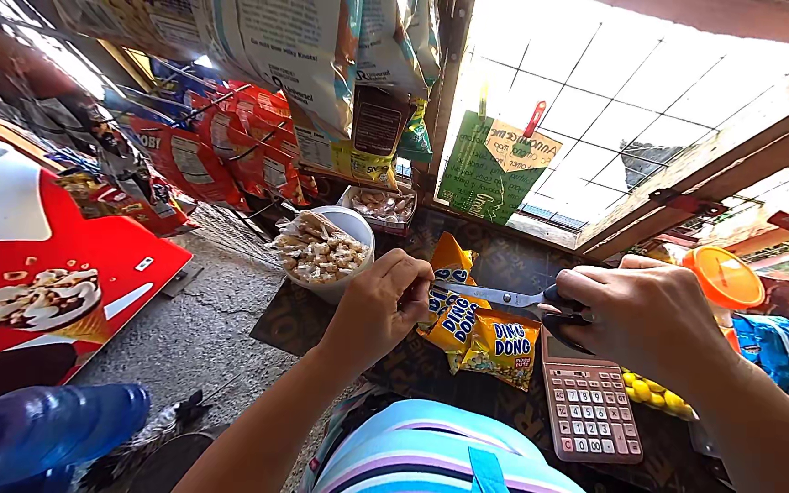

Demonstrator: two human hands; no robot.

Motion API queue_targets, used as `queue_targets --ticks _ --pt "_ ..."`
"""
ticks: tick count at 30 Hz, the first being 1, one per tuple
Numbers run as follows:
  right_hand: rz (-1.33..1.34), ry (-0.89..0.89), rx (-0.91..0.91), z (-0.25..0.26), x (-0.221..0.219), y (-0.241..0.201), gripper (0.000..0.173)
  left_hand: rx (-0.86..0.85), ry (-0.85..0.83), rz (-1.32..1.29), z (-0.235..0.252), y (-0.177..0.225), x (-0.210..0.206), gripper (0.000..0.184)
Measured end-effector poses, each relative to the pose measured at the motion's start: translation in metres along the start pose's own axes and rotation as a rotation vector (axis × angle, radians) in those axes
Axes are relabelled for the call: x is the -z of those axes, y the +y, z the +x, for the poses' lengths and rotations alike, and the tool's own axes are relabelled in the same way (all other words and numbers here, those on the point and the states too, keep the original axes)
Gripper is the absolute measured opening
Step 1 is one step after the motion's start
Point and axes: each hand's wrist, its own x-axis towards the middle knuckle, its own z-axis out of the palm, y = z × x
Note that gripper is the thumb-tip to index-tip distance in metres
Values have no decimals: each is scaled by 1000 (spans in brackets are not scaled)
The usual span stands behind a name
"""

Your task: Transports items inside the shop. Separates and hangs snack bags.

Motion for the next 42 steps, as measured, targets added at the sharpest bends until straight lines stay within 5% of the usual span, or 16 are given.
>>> queue_targets --ticks 33,38,42 --pt "-3 7 61 -1 9 1 21 -31 38 -37 2 1 3 13" --pt "68 -50 -231 -13 0 21 30 121 79 -175 2 -1 9 20" --pt "180 -544 -684 -4 -25 33 34 229 92 -314 0 0 12 30"
